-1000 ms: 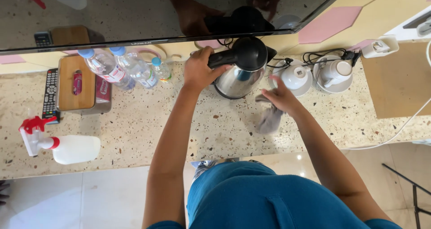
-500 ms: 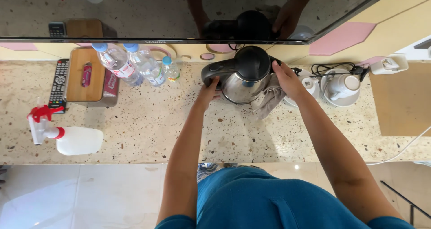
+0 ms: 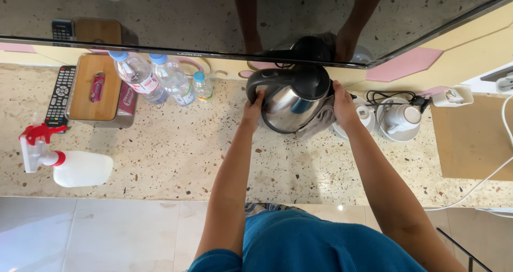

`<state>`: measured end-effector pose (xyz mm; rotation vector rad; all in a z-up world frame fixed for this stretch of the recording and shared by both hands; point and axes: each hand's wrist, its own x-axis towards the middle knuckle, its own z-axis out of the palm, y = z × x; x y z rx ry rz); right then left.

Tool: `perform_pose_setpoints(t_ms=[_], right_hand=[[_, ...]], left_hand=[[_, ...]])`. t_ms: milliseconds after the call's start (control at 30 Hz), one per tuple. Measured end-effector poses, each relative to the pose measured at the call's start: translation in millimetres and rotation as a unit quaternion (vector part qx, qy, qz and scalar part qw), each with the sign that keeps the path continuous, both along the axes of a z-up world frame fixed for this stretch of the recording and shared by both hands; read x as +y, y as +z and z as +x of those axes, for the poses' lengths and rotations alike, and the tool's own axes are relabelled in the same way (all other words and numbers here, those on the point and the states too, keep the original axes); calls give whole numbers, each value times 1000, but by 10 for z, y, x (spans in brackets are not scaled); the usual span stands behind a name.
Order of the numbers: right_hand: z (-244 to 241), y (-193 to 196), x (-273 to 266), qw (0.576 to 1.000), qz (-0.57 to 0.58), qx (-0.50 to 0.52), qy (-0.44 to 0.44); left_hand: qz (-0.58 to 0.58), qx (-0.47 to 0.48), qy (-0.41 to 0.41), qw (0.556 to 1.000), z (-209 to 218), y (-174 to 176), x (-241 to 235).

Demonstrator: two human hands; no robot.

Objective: Cleaning the kitchen counter and kettle, then making the bed.

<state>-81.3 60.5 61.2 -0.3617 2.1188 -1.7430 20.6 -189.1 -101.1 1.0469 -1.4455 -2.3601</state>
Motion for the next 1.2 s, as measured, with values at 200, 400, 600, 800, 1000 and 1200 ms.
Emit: perform_pose_setpoints(t_ms=[200,400,600,800,1000,1200], right_hand=[[-22,-39,185,998,11,-54,-6],[145,99,425,995,51,-80,-31],[177,95,464,996,36,-68,-33],[222,29,523,997,18,-63,-31],[369,-32,747,997,6,-54,-57],[908,46,1113,983,-133,-121,-24]], left_hand=[[-55,-67,-16,996,191,37,209],[-71,-91,-36,993,399,245,521],[-71,-110,-26,991,331,284,575],[-43,-119,-26,992,258,242,543],[-40,-97,7,994,331,161,571],[-87,-142,-13,986,752,772,692]])
